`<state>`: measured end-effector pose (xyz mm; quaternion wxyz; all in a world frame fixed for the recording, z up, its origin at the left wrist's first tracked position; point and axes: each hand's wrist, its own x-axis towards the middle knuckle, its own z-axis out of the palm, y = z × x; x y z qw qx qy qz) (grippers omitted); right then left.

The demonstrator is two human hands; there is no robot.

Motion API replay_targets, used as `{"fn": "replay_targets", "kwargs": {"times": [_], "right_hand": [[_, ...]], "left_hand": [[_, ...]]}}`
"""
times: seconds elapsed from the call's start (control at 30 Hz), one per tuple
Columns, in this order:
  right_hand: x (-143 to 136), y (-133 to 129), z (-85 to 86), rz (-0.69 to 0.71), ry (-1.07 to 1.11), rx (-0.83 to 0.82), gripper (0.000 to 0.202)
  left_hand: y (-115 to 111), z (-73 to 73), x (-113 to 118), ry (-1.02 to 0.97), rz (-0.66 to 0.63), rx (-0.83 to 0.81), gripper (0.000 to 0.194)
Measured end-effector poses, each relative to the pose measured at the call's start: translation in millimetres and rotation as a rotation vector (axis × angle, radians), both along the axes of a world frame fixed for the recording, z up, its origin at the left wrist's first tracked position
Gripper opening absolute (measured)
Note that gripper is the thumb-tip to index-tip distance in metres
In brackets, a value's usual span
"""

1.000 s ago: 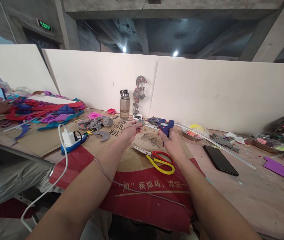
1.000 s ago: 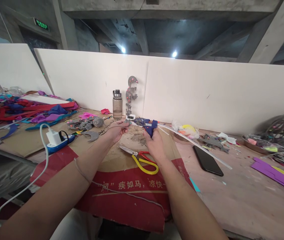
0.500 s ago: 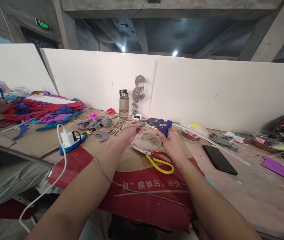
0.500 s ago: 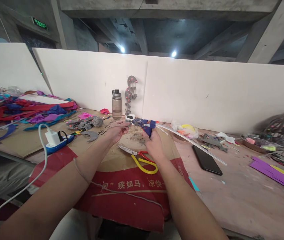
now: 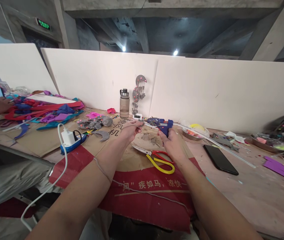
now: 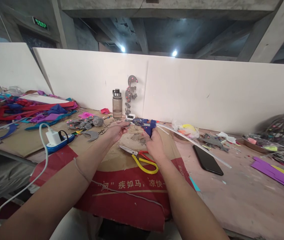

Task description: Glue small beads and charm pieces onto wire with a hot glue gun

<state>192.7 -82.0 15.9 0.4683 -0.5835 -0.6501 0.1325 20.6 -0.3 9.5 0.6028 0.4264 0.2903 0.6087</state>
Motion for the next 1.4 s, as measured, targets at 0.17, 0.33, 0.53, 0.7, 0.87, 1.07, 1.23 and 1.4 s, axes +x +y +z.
{"fn": "replay_targets", "kwargs": {"times": [0.17,0.33,0.53,0.7,0.87,1.07,1.23,1.4], "right_hand": [[-1.4,-1.0,1.4,-0.030,-0.034,0.038,0.023],[-0.6,0.1,0.4,-0.034,-0.049,0.056,0.021],[2.5,7.2,-7.4,0.026,0.064,0.003,0.028],[2.7,8.6,-9.6,0.052,0.083,0.001,0.029],[3.4,8.9,-9.7,0.031,0.010,0.050,0.033],[4.7,13.8,-14.1,0.024,-0.034,0.128,0.041],[3.4,12.1,-12.8,0.038,-0.042,0.117,0.045],[4.3,12.7,-14.0,0.016,-0.035,0.103,0.043]], "left_hand": [[-0.2,-1.5,1.5,0.043,-0.004,0.031,0.019],[-0.4,-2.0,1.6,0.057,0.005,0.027,0.017],[-1.9,1.3,0.8,-0.003,0.001,-0.018,0.011],[-3.1,1.7,2.2,-0.001,0.002,-0.010,0.014],[-2.1,0.6,3.4,-0.005,0.007,0.002,0.012],[1.7,-1.5,0.7,0.010,0.010,0.005,0.014],[2.9,-3.5,1.5,0.028,0.005,0.026,0.015],[2.4,-3.5,1.7,0.035,0.014,0.027,0.017]]}}
